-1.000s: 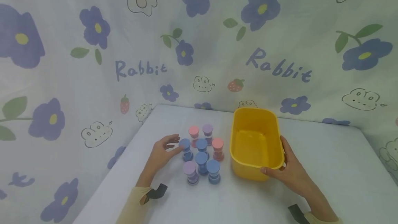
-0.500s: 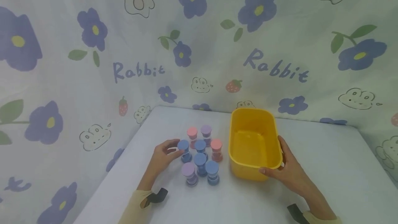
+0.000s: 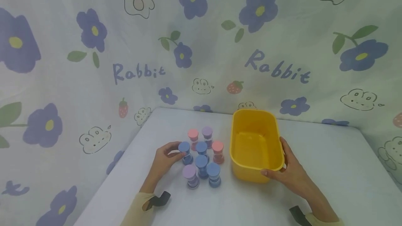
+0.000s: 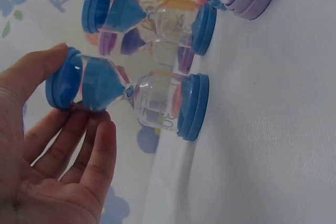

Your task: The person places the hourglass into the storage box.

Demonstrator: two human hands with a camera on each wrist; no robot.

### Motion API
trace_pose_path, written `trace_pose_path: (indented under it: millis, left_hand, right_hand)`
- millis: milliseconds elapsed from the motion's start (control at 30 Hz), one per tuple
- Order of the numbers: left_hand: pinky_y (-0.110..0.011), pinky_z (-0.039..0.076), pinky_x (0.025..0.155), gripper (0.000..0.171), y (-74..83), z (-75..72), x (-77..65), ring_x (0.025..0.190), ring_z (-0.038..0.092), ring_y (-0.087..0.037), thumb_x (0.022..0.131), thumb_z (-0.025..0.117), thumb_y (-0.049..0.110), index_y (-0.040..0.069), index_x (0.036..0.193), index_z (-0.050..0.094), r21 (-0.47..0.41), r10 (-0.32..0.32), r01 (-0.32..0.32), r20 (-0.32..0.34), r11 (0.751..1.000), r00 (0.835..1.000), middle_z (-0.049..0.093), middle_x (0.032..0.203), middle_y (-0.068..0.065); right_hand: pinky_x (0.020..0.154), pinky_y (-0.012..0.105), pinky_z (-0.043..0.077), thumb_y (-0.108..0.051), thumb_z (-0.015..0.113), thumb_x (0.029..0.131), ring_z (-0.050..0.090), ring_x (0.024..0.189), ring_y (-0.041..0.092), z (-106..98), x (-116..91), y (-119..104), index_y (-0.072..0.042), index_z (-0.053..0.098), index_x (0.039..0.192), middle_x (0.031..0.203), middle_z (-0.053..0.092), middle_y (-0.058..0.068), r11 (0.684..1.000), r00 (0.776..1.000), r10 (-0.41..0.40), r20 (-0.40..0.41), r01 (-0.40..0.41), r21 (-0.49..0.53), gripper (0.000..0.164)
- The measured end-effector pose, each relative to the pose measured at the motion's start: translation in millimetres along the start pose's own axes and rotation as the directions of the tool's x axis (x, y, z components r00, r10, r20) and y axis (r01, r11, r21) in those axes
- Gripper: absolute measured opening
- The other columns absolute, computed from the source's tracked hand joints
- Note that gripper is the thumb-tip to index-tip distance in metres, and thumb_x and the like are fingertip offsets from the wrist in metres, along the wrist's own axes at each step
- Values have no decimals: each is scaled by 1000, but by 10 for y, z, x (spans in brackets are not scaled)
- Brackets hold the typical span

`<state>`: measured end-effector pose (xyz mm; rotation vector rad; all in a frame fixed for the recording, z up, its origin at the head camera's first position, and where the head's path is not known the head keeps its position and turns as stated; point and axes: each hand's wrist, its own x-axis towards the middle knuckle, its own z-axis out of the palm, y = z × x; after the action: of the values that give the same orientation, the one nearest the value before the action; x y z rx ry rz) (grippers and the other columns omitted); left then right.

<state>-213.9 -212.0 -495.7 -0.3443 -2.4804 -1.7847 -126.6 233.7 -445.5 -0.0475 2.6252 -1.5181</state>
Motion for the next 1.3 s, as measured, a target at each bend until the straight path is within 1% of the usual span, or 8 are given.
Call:
trace_pose_path:
  millis: [100,233,400,733,900,1000,1133,1300]
  left_hand:
    - [-20,57,99,46,-19,-6,0,115,65,-1,87,84,18,7,128,67,-19,9,-9,5,1000,1000,69,130,-15]
    - [-21,58,99,46,-1,-12,15,116,65,-2,87,84,18,6,128,67,-39,11,-10,6,999,1000,69,130,-15]
    - [-21,57,99,43,66,-34,27,115,65,0,87,83,15,5,126,68,-42,29,-30,-17,999,999,69,129,-17]
    - [-20,58,98,42,281,-101,65,114,65,-1,88,80,6,-1,128,66,-71,87,-90,-53,993,995,67,129,-23]
    - [-21,58,98,41,375,-131,93,116,66,-3,88,80,7,1,127,67,-72,99,-102,-51,992,994,68,129,-20]
    - [-20,58,98,41,413,-147,132,116,66,-3,89,80,9,2,128,67,-64,110,-112,-47,992,993,70,128,-15]
    - [-21,58,97,41,476,-161,181,116,66,-3,89,80,7,2,128,67,-66,135,-137,-41,988,990,71,125,-10]
    - [-23,60,96,42,629,-154,235,115,67,-5,88,80,4,-1,127,67,-77,170,-172,-32,982,985,70,125,-15]
  right_hand:
    - [112,60,42,-50,82,85,31,150,45,1,-5,-17,-29,-16,165,175,3,16,999,1000,22,3,-22,-23,127]
    - [112,60,42,-51,81,85,31,150,45,-2,-12,-28,-28,-16,165,175,4,17,999,1000,29,5,-29,-33,128]
    - [112,60,42,-50,81,86,33,149,44,1,-19,-28,-29,-15,165,175,6,17,1000,1000,4,-1,-4,-25,126]
    - [112,60,44,-51,82,85,36,147,43,1,-4,-2,-30,-14,165,175,8,17,999,1000,1,4,-1,-33,127]
    - [112,60,44,-49,82,85,36,148,44,2,-6,2,-29,-15,165,175,8,17,999,1000,2,3,-2,-37,127]
    - [112,60,43,-49,82,85,35,148,44,1,-12,-5,-28,-15,165,175,8,17,999,1000,7,3,-7,-40,127]
    - [112,61,43,-50,82,86,34,149,44,-2,-16,-20,-27,-15,165,175,6,18,999,1000,13,7,-13,-40,127]
    - [112,60,42,-49,81,86,33,149,44,-2,-18,-28,-28,-15,165,175,5,17,999,1000,10,10,-10,-32,127]
